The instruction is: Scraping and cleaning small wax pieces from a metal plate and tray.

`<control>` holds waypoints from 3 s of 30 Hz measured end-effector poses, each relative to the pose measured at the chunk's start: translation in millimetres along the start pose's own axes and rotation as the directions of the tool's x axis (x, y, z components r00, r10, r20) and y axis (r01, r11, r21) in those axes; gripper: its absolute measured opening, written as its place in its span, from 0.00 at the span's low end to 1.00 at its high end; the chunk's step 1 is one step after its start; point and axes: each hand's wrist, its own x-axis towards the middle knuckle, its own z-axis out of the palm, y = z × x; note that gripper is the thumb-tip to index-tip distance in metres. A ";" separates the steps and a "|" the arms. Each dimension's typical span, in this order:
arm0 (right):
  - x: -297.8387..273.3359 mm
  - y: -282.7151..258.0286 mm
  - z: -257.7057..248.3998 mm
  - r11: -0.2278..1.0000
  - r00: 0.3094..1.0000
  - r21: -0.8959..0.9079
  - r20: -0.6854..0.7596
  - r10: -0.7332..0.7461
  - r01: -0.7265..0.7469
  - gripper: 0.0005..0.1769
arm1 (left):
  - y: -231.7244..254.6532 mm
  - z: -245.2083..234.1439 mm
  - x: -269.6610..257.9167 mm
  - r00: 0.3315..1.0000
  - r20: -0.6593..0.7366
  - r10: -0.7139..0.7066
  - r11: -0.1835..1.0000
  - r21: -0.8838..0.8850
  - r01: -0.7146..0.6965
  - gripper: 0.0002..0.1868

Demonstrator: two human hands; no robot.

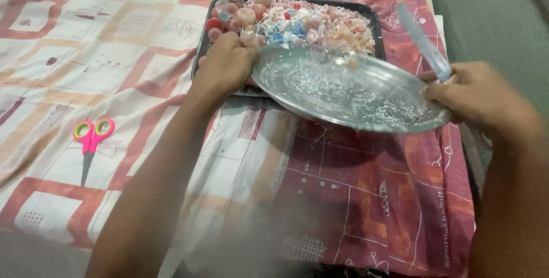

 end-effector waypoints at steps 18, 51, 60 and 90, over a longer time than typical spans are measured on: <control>-18.9 4.6 10.3 0.998 0.992 -0.035 0.117 0.047 -0.043 0.22 | 13.8 -8.4 -40.3 0.998 0.002 -0.061 0.996 0.069 0.061 0.14; -44.1 -54.5 147.9 0.922 0.934 -0.258 -0.137 -0.330 0.288 0.22 | -51.1 11.6 -192.3 0.930 -0.135 -0.343 0.773 0.523 0.360 0.28; -24.5 -76.6 161.0 0.899 0.984 -0.412 -0.021 -0.175 0.151 0.22 | -47.7 -7.2 -180.5 0.917 -0.189 -0.351 0.740 0.544 0.395 0.23; -95.3 50.0 171.0 0.954 0.982 0.251 0.137 0.131 -0.162 0.14 | -72.2 -17.3 -39.5 0.910 -0.104 0.401 0.647 0.736 -0.201 0.12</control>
